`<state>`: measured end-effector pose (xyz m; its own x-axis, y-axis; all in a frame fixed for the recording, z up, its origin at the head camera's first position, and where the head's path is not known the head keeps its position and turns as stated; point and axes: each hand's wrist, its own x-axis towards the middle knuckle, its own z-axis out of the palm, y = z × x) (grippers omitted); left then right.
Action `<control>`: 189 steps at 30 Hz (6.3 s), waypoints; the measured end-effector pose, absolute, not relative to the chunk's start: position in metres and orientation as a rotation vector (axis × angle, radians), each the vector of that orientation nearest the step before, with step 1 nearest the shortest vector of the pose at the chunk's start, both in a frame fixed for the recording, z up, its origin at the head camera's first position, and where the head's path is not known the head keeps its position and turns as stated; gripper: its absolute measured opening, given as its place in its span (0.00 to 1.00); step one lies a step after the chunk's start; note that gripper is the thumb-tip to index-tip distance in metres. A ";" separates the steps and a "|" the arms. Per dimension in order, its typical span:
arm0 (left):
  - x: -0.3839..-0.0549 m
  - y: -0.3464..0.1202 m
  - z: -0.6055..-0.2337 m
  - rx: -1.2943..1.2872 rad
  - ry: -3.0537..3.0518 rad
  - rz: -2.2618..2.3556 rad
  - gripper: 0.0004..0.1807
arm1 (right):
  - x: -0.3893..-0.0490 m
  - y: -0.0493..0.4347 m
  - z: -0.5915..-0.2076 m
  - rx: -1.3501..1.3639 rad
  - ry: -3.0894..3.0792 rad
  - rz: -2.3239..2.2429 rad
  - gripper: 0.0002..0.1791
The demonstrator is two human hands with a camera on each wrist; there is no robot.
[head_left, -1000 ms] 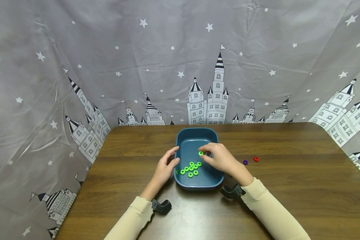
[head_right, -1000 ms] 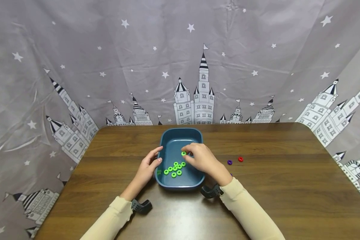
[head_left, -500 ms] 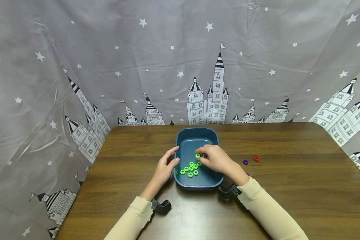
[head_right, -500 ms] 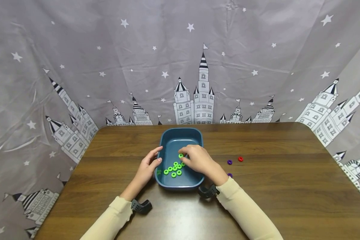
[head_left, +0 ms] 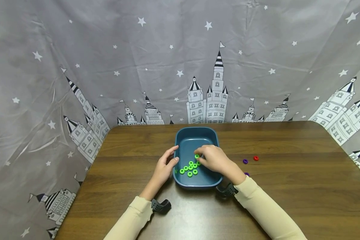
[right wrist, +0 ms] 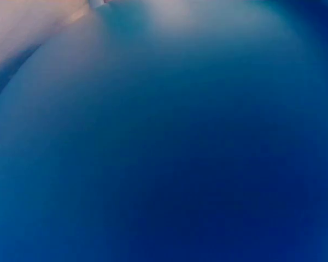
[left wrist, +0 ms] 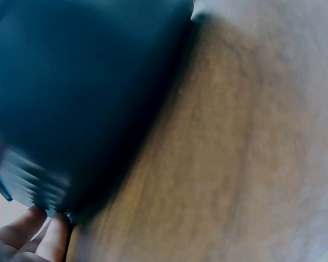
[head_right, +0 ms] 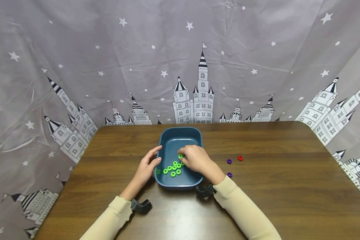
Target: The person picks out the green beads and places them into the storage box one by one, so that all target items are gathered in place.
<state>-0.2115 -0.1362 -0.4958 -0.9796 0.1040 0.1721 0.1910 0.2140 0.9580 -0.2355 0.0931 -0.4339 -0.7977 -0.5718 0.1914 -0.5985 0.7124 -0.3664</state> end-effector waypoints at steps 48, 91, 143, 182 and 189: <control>-0.212 -0.137 -0.496 -0.314 -2.390 -1.911 0.25 | -0.235 0.089 -0.444 0.903 -2.842 0.241 0.08; -0.213 -0.135 -0.495 -0.311 -2.385 -1.907 0.25 | -0.232 0.132 -0.437 0.783 -2.436 1.041 0.12; -0.212 -0.137 -0.496 -0.275 -2.416 -1.896 0.25 | -0.199 0.194 -0.480 0.625 -2.749 0.627 0.07; -0.211 -0.138 -0.497 -0.312 -2.397 -1.881 0.25 | -0.232 0.189 -0.426 0.654 -2.693 0.773 0.05; -0.211 -0.136 -0.497 -0.311 -2.398 -1.876 0.25 | -0.247 0.166 -0.405 0.737 -2.678 0.774 0.07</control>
